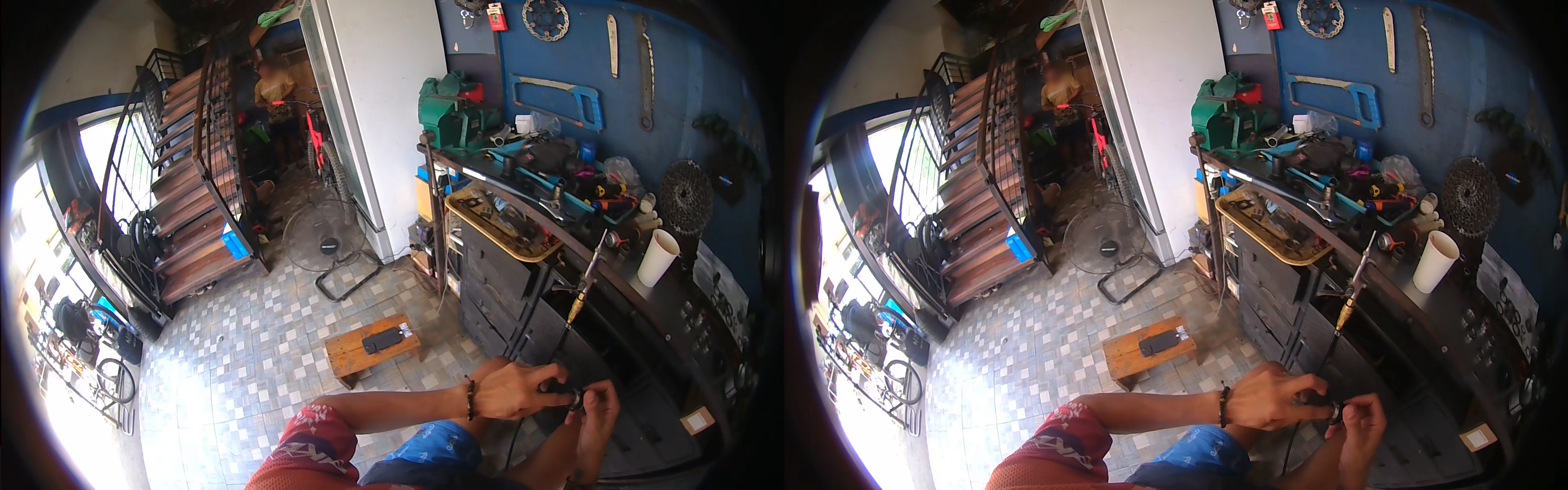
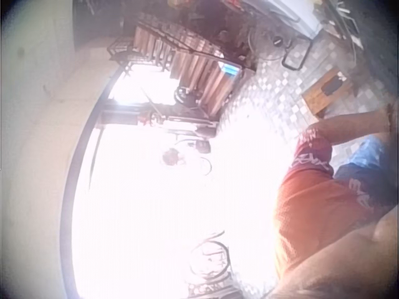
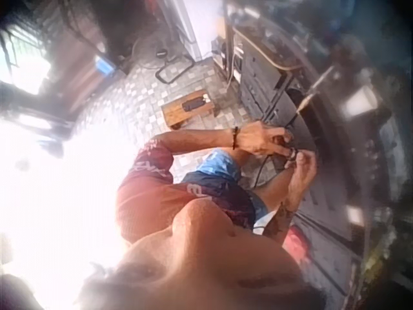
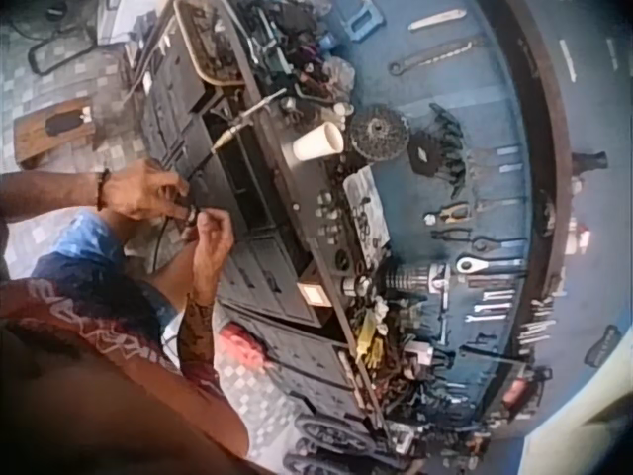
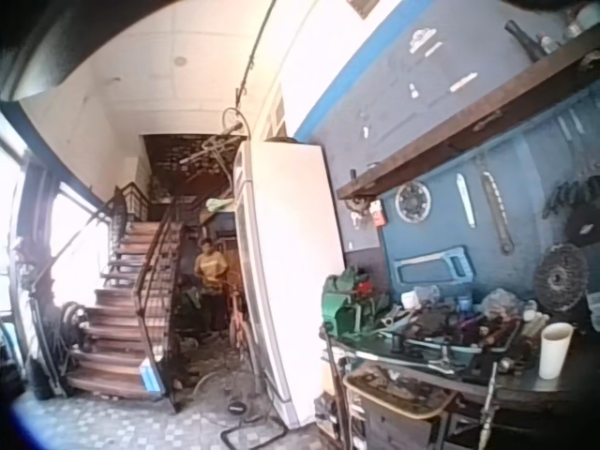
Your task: The person cleans a small bicycle part with a cloth, then applies grease to it using a brush. They handle several small metal components on the workbench and use a pneumatic tool to work on a part while seated.
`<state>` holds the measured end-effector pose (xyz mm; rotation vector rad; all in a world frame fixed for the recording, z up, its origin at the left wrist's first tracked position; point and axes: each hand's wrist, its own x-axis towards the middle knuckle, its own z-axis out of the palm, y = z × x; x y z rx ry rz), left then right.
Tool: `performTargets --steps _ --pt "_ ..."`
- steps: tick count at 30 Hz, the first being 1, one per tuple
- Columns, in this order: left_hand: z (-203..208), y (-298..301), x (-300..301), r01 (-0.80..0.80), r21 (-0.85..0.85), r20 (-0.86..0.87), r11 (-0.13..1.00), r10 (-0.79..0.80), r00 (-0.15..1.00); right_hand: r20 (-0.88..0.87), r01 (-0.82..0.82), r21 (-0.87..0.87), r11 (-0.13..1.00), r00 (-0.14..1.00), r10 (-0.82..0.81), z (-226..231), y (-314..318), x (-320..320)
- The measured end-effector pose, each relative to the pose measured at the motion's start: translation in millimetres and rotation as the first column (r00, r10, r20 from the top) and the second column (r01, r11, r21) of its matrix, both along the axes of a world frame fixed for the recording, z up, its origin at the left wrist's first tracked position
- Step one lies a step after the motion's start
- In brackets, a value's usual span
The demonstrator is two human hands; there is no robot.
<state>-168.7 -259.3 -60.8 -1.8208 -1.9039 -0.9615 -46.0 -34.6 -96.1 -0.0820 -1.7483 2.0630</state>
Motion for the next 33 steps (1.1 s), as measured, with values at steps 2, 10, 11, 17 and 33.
performTargets --steps 2,10,11,17,33 --pt "-2.0 -1.6 7.5 0.006 -0.019 0.182 1.000 -0.002 0.983 -0.028 0.015 0.027 1.000 1.000 -0.014 -0.7 0.8 -0.4" --pt "-23.7 4.9 9.6 0.166 0.026 0.899 0.986 -0.096 0.428 -0.088 0.062 0.118 0.991 0.995 -0.052 -15.5 12.5 0.3" --pt "-28.5 -0.2 8.4 0.173 0.026 0.967 0.985 -0.069 0.245 -0.089 0.079 0.118 0.990 0.994 -0.069 -16.2 13.6 1.3" --pt "-77.5 -36.7 -11.3 -0.169 -0.078 0.996 0.983 0.085 0.038 -0.180 0.150 0.225 0.963 0.977 -0.111 -12.6 27.7 -2.0" --pt "-121.5 -106.9 13.8 -0.349 -0.290 0.955 0.891 0.294 -0.043 -0.439 0.580 0.602 0.549 0.814 -0.379 132.3 85.1 -66.4"
